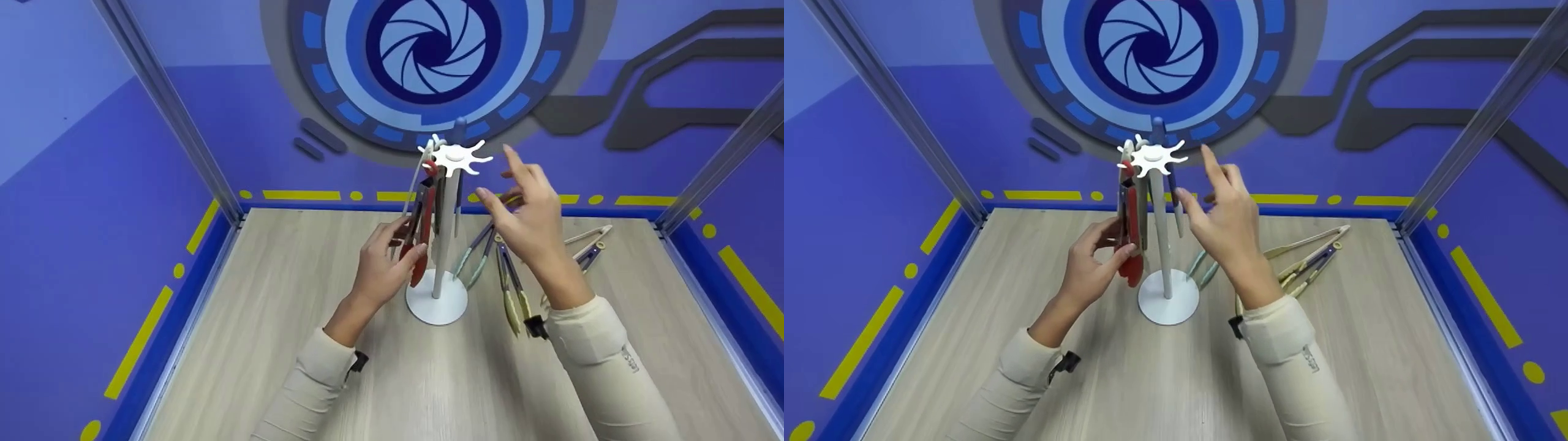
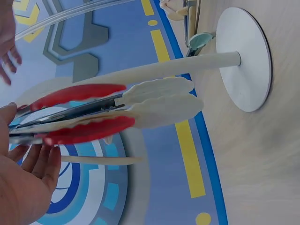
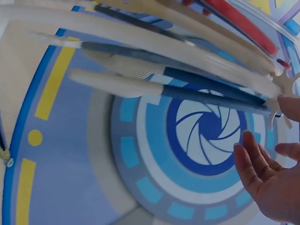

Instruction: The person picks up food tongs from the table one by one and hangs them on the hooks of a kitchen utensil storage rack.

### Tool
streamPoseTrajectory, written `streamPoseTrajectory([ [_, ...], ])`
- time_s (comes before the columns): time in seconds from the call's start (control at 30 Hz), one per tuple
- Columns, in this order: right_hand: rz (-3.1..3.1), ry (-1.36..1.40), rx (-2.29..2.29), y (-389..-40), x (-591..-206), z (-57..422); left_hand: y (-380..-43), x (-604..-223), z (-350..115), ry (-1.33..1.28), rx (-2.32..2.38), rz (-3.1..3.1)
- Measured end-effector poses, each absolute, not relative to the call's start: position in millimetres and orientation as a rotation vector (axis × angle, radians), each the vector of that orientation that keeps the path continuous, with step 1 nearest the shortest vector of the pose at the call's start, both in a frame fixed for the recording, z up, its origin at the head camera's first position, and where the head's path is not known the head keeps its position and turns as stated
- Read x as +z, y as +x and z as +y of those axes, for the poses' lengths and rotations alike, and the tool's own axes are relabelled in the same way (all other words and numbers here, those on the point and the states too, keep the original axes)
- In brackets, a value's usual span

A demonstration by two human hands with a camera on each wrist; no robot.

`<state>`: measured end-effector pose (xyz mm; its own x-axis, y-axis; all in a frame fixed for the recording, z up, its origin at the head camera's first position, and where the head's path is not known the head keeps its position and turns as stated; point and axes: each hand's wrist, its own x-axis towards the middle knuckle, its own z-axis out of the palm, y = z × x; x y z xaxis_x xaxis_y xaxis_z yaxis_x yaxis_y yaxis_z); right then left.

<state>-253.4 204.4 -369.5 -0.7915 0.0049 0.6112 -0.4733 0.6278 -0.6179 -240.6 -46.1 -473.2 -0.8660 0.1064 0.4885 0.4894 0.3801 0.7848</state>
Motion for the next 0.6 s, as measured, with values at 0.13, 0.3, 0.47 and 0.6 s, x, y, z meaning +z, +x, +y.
streamPoseTrajectory([
  [0.13, -2.298, 0.319, 1.083, -249, -394, 226, -237, -477, -60, -0.524, -1.454, -2.311],
  [0.3, -2.359, 0.250, 1.013, -242, -432, 261, -228, -483, -92, -0.474, -1.334, -2.343],
  [0.47, -2.425, 0.160, 0.944, -233, -463, 292, -221, -481, -115, -0.412, -1.305, -2.319],
  [0.6, -2.501, 0.112, 0.967, -226, -482, 304, -220, -462, -120, -0.431, -1.305, -2.271],
])
